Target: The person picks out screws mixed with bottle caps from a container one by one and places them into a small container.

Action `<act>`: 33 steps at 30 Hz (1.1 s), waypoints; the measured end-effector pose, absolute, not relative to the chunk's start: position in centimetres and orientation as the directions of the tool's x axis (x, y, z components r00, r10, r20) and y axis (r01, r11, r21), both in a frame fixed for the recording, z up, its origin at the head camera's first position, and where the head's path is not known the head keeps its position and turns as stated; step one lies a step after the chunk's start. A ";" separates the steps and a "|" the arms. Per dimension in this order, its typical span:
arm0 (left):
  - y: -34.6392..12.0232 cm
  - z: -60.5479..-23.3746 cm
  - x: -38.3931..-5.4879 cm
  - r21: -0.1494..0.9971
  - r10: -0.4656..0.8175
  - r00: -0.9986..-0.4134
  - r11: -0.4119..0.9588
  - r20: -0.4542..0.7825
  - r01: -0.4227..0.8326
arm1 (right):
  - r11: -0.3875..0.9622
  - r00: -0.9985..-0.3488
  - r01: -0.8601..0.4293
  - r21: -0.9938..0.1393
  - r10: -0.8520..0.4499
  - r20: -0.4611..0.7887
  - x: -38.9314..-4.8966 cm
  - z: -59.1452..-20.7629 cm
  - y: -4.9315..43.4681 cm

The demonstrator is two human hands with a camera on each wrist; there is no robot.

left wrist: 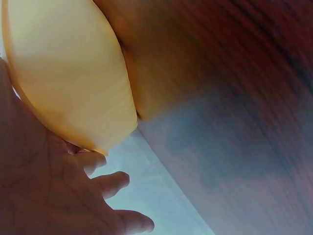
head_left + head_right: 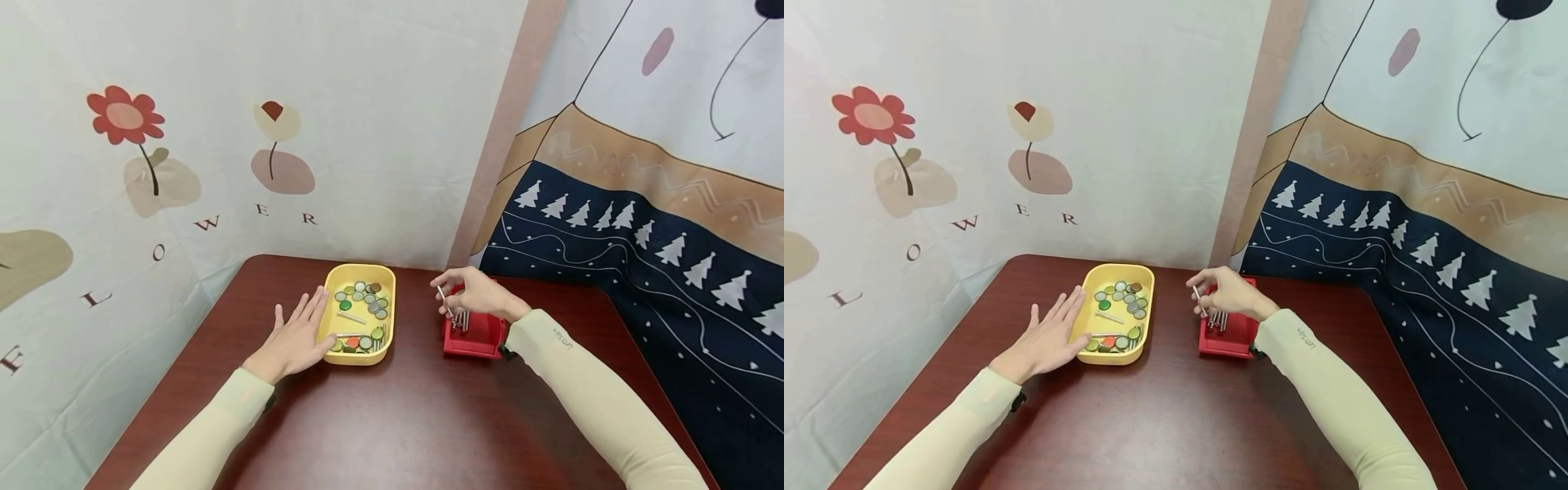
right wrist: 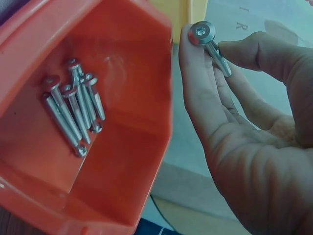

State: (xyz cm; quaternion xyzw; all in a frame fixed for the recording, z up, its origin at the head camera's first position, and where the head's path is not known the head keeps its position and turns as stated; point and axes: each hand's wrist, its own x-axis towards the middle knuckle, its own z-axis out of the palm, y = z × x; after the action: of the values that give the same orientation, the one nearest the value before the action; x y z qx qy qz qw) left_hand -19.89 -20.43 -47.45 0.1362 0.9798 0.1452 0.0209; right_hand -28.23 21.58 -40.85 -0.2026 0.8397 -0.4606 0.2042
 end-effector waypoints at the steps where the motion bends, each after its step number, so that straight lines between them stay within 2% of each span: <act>1: -20.4 -47.5 -19.9 0.289 0.274 -0.962 0.921 0.000 0.262 | 0.491 -0.838 -0.133 -0.861 -0.519 -0.167 -28.3 -40.8 21.8; 8: -20.4 -47.8 -19.9 0.274 0.279 -0.960 0.925 -0.016 0.265 | 0.503 -0.867 -0.058 -0.862 -0.453 -0.206 -28.7 -40.9 23.1; 17: -20.4 -47.4 -19.9 0.278 0.276 -0.961 0.924 -0.004 0.264 | 0.587 -0.896 0.042 -0.808 -0.335 -0.290 -29.5 -40.7 23.5; 33: -20.6 -47.6 -19.8 0.285 0.275 -0.961 0.922 -0.001 0.264 | 0.731 -0.921 0.095 -0.675 -0.192 -0.338 -30.5 -41.8 21.4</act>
State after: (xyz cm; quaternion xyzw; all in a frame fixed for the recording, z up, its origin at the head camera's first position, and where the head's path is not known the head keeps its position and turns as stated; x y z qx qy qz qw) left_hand -19.80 -20.61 -47.56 0.1375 0.9800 0.1424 0.0203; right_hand -30.49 21.40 -41.84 -0.0268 0.9095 -0.3654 0.1963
